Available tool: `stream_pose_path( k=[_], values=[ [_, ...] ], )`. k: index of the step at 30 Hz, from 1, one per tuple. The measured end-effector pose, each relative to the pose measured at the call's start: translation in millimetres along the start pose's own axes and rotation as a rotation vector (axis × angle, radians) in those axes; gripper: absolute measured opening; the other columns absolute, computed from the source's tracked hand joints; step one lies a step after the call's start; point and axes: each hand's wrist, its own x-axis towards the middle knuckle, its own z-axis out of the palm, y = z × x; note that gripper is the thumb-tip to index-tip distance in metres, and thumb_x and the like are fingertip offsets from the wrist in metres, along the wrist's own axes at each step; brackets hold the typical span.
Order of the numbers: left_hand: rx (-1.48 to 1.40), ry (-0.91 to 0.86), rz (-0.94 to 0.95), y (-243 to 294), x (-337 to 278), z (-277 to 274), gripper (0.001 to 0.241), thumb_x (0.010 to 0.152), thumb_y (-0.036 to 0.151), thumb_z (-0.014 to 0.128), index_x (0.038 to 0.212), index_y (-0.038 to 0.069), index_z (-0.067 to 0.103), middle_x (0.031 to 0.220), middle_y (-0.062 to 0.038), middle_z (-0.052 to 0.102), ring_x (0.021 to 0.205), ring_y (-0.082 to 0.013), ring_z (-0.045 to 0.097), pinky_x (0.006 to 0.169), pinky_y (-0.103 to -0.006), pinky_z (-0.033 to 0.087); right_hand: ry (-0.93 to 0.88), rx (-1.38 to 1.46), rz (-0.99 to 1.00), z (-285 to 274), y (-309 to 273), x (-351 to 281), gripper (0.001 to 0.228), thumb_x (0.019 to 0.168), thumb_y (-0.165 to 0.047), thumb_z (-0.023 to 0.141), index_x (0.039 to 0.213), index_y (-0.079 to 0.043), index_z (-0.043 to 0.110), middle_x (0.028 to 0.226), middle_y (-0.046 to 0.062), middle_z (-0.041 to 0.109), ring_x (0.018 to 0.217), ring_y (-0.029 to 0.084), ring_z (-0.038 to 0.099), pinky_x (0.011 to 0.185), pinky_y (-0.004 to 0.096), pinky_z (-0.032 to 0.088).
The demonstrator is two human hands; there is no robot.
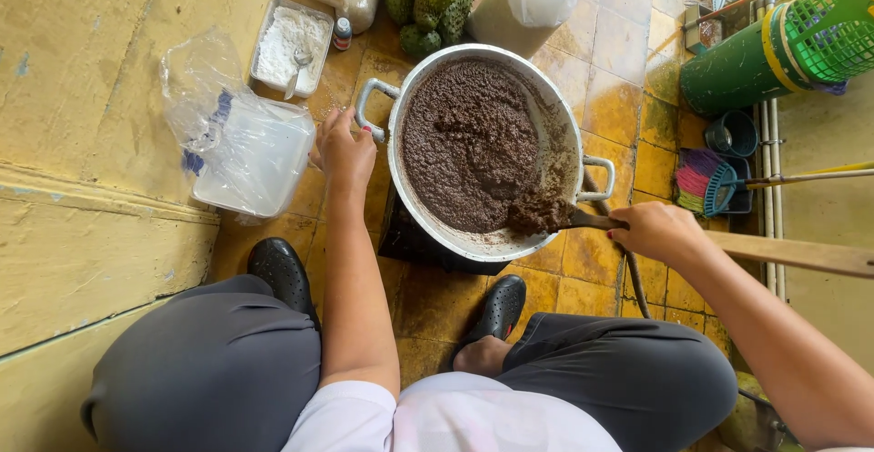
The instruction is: Stirring a thick, dark brown mixture in a large pot using a wooden paddle
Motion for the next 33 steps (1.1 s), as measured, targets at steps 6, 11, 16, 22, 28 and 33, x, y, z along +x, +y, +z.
stream_pose_path(
  k=[6,11,16,22,28,33],
  values=[
    [-0.022,-0.007,0.037,2.2,0.3,-1.9,0.046,0.091,0.018,0.062,0.137,0.022,0.063,0.155,-0.006,0.047,0.149,-0.0319,0.035,0.114,-0.0734,0.019,-0.127,0.296,-0.028,37.6,-14.4,9.0,0.047,0.097,-0.042,0.064,0.141,-0.026,0.066,0.116,0.013,0.078,0.096,0.029,0.079,0.082,0.041,0.063],
    [-0.002,0.009,0.051,3.5,1.9,-1.1,0.047,0.088,0.015,0.063,0.135,0.019,0.064,0.154,-0.006,0.048,0.149,-0.0320,0.035,0.114,-0.0751,0.018,-0.092,0.595,-0.085,86.3,-58.7,28.1,0.044,0.096,-0.037,0.067,0.137,-0.019,0.067,0.115,0.018,0.076,0.095,0.031,0.074,0.087,0.044,0.059],
    [0.049,0.004,0.050,0.7,5.5,4.8,0.052,0.085,0.009,0.061,0.135,0.020,0.062,0.156,0.000,0.047,0.150,-0.0293,0.033,0.116,-0.0740,0.019,-0.053,0.753,-0.073,155.5,-114.9,87.7,0.045,0.090,-0.047,0.070,0.129,-0.023,0.070,0.106,0.016,0.077,0.104,0.036,0.072,0.092,0.049,0.056],
    [0.156,-0.003,0.040,16.2,-2.5,-0.2,0.056,0.084,0.006,0.058,0.138,0.020,0.058,0.158,-0.001,0.045,0.152,-0.0297,0.030,0.119,-0.0726,0.014,-0.077,1.551,-0.051,97.2,-178.2,66.9,0.047,0.097,-0.021,0.066,0.130,0.011,0.055,0.060,0.007,0.047,0.035,0.012,0.039,0.033,0.027,0.033],
    [0.175,-0.038,0.030,21.8,-9.8,-10.5,0.056,0.087,0.009,0.051,0.142,0.021,0.055,0.161,0.002,0.041,0.154,-0.0288,0.027,0.120,-0.0716,0.014,-0.384,2.230,-0.192,65.1,-197.1,95.5,0.031,0.105,-0.032,0.054,0.114,-0.003,0.054,0.068,-0.003,0.044,0.042,0.005,0.038,0.037,0.021,0.030],
    [0.108,-0.085,-0.016,12.8,-3.6,-12.8,0.058,0.088,0.012,0.055,0.145,0.025,0.056,0.164,0.004,0.036,0.154,-0.0273,0.025,0.120,-0.0718,0.014,-0.534,2.698,-0.465,74.6,-168.4,111.0,0.032,0.110,-0.028,0.045,0.120,0.001,0.055,0.078,-0.002,0.040,0.049,0.003,0.039,0.045,0.018,0.032]
  ],
)
